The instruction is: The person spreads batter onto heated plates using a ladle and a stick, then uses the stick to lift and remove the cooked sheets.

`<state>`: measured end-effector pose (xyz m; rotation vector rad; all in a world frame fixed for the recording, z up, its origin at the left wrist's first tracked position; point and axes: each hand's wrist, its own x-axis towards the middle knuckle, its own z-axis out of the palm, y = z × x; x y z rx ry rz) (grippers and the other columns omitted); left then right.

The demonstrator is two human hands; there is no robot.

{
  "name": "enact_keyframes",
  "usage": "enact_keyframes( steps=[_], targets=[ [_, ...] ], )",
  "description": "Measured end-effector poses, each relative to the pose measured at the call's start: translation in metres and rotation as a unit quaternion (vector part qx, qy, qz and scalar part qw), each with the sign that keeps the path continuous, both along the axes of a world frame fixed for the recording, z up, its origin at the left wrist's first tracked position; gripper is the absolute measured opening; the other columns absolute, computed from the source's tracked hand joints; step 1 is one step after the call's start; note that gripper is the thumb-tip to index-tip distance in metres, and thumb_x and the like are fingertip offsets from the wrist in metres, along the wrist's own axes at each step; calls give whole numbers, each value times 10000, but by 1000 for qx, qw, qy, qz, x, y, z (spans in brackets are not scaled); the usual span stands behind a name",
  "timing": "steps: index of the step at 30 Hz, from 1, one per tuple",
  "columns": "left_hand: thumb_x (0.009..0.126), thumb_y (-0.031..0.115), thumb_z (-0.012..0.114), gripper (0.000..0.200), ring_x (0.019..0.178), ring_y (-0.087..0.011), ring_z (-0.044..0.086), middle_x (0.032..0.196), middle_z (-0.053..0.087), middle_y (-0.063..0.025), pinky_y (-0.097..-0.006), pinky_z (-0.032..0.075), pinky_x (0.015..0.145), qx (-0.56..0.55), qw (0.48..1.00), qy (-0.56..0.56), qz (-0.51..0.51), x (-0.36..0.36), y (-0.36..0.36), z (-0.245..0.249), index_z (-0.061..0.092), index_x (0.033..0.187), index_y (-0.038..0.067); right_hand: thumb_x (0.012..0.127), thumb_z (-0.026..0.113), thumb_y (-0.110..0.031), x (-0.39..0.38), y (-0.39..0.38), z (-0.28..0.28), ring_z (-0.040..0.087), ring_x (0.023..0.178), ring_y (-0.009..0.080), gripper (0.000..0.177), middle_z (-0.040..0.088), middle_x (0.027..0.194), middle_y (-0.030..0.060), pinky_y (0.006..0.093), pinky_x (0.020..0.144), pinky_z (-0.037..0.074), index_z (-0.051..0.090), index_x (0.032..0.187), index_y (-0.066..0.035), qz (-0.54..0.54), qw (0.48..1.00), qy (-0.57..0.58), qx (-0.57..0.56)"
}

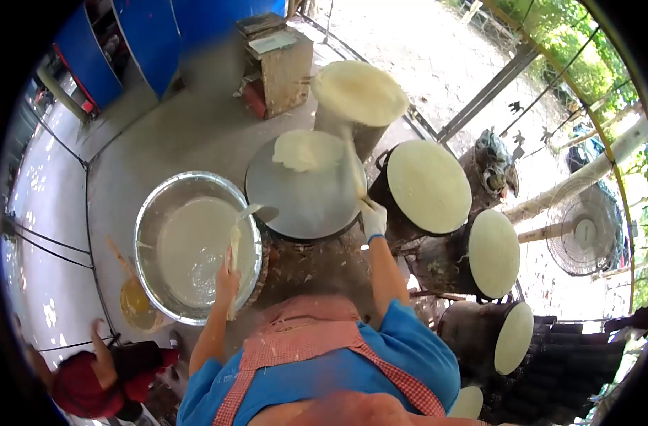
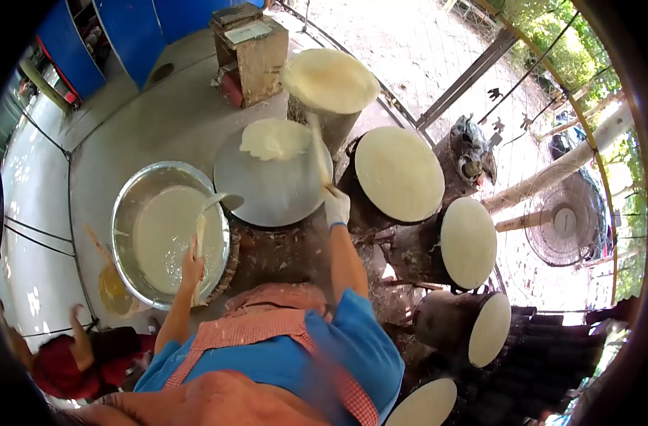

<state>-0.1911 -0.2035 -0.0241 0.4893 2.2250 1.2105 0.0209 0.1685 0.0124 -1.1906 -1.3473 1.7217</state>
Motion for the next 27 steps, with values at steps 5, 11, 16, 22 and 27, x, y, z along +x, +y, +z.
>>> enact_keyframes(
  steps=[5,11,16,22,27],
  targets=[
    [743,24,456,716,620,-248,594,920,609,-218,-347,485,550,-78,996,-50,16,27,14,49,319,1420,214,744,693,-149,-43,-28,-32,555,596,102,260,631,717,46,223,519,415,691,953,6,113,986,-42,-114],
    [752,-44,431,752,392,-155,415,823,556,-138,-313,365,364,0,989,146,27,25,-2,-42,302,1434,244,761,692,-95,-6,36,39,615,662,147,268,663,820,103,271,543,469,660,970,70,89,987,2,-133],
    [764,-13,433,726,646,-295,584,1083,589,-234,-369,470,589,-39,981,184,45,52,9,-25,262,1441,187,785,685,-165,-17,24,20,443,467,62,251,568,633,-20,224,408,326,691,1000,-37,270,945,-50,-177],
    [767,88,467,702,1154,-439,459,1299,434,-288,-410,392,943,-128,986,85,59,73,25,21,218,1419,24,804,665,-249,-22,123,5,396,306,119,199,502,487,20,271,280,259,687,868,-62,173,974,-74,-123],
    [783,72,494,688,803,-304,602,1065,594,-222,-352,478,675,-81,989,19,123,91,15,16,249,1426,63,803,669,-209,-7,107,-36,409,356,110,243,497,498,11,272,313,250,682,988,-51,354,916,-107,-156]
  ],
)
